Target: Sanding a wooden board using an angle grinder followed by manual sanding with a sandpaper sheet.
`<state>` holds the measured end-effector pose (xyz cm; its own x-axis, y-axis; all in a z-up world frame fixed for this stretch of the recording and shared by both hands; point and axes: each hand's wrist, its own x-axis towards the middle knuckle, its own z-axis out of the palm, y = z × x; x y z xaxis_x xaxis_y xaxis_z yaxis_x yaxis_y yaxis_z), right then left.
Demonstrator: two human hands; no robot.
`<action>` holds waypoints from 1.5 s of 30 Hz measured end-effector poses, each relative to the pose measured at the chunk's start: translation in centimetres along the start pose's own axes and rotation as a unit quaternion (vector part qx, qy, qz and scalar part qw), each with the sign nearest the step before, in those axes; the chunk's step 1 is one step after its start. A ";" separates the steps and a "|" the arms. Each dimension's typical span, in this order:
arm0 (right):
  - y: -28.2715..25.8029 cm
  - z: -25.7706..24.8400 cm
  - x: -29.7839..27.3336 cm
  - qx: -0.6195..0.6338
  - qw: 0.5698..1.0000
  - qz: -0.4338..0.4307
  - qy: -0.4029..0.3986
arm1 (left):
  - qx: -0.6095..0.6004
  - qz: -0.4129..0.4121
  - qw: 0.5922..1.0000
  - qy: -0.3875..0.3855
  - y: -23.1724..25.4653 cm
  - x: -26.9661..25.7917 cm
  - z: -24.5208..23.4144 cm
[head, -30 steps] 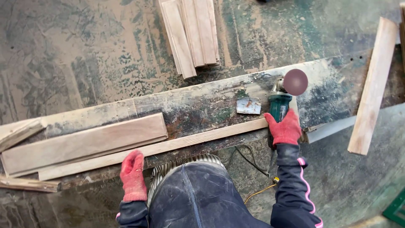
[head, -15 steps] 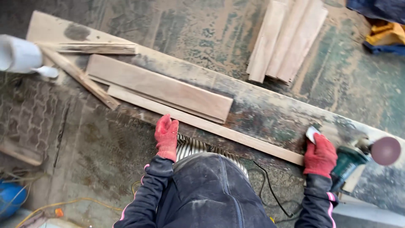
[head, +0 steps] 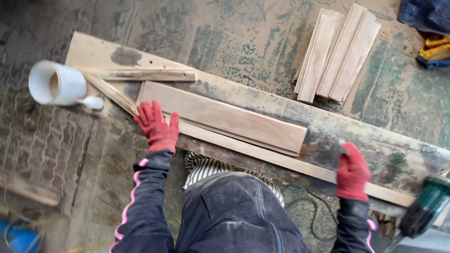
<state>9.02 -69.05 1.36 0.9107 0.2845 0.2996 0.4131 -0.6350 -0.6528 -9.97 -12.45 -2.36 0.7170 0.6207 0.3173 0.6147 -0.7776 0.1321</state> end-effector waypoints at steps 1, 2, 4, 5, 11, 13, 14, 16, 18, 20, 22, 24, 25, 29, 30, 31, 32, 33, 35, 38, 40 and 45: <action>-2.0 2.5 0.2 -0.008 1.000 0.009 0.008 | -0.008 0.011 1.000 -0.003 -0.2 2.6 -0.8; -4.1 5.1 0.4 -0.024 1.000 -0.006 0.001 | 0.030 0.038 0.997 -0.063 -0.5 5.3 -1.5; -5.9 10.6 0.1 -0.050 0.999 -0.011 -0.011 | 0.064 0.072 0.987 -0.132 -2.6 9.4 -1.5; -5.4 13.1 -0.8 -0.149 0.989 -0.010 0.006 | 0.032 0.156 0.980 -0.116 -4.3 10.6 -0.8; -24.5 28.3 -1.3 -0.214 0.974 0.072 -0.013 | 0.037 0.390 0.905 -0.164 -5.4 13.8 0.6; -30.9 32.8 -1.2 -0.168 0.981 0.060 -0.070 | 0.055 0.407 0.892 -0.188 -5.3 13.9 0.6; -34.3 33.8 -0.9 -0.141 0.986 0.001 -0.089 | 0.040 0.409 0.892 -0.190 -5.5 13.8 0.8; -34.5 34.8 -1.2 -0.114 0.987 -0.055 -0.103 | 0.027 0.415 0.889 -0.192 -5.8 14.2 1.0; -28.1 34.2 -3.8 -0.203 0.963 0.024 -0.176 | 0.054 0.403 0.881 -0.240 -5.8 14.3 1.3; -26.8 32.3 -3.1 -0.212 0.963 0.066 -0.155 | 0.054 0.411 0.877 -0.244 -5.5 14.3 1.5; -26.0 30.6 -2.3 -0.216 0.962 0.098 -0.136 | 0.058 0.411 0.876 -0.245 -4.8 12.8 2.9; -25.8 29.0 -0.8 -0.214 0.956 0.187 -0.078 | 0.013 0.456 0.877 -0.149 -3.1 10.6 5.7; -25.6 28.1 -0.9 -0.219 0.954 0.192 -0.078 | 0.008 0.459 0.875 -0.151 -1.7 10.6 4.8; -28.8 31.3 -2.9 -0.212 0.958 0.172 -0.086 | -0.029 0.419 0.877 -0.235 2.7 10.6 3.1; -30.4 34.2 -4.0 -0.191 0.968 0.058 -0.154 | -0.012 0.415 0.876 -0.246 3.3 10.6 3.2; -28.6 33.2 -4.3 -0.190 0.968 0.063 -0.149 | -0.011 0.421 0.874 -0.244 3.4 10.5 3.0; -26.8 32.2 -4.7 -0.187 0.968 0.069 -0.155 | -0.009 0.416 0.877 -0.240 3.5 10.5 2.7; -25.0 31.3 -5.1 -0.181 0.967 0.073 -0.161 | -0.004 0.409 0.882 -0.235 3.6 10.5 2.4; -17.6 25.1 -5.4 -0.199 0.960 0.141 -0.139 | -0.006 0.412 0.880 -0.235 5.2 9.6 3.1; -7.2 15.7 -6.2 -0.255 0.915 0.299 -0.088 | -0.020 0.413 0.879 -0.237 9.1 7.8 3.6; -3.7 12.9 -5.2 -0.287 0.877 0.381 -0.062 | -0.026 0.405 0.882 -0.238 12.3 6.2 3.1; -17.5 21.4 0.2 -0.254 0.928 0.248 -0.118 | 0.026 0.398 0.883 -0.246 16.8 6.3 1.5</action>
<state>2.09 -42.51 -1.97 0.9887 -0.0216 -0.1485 -0.0571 -0.9692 -0.2397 5.43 -21.46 0.43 0.9771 -0.1430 -0.1575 -0.1442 -0.9895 0.0037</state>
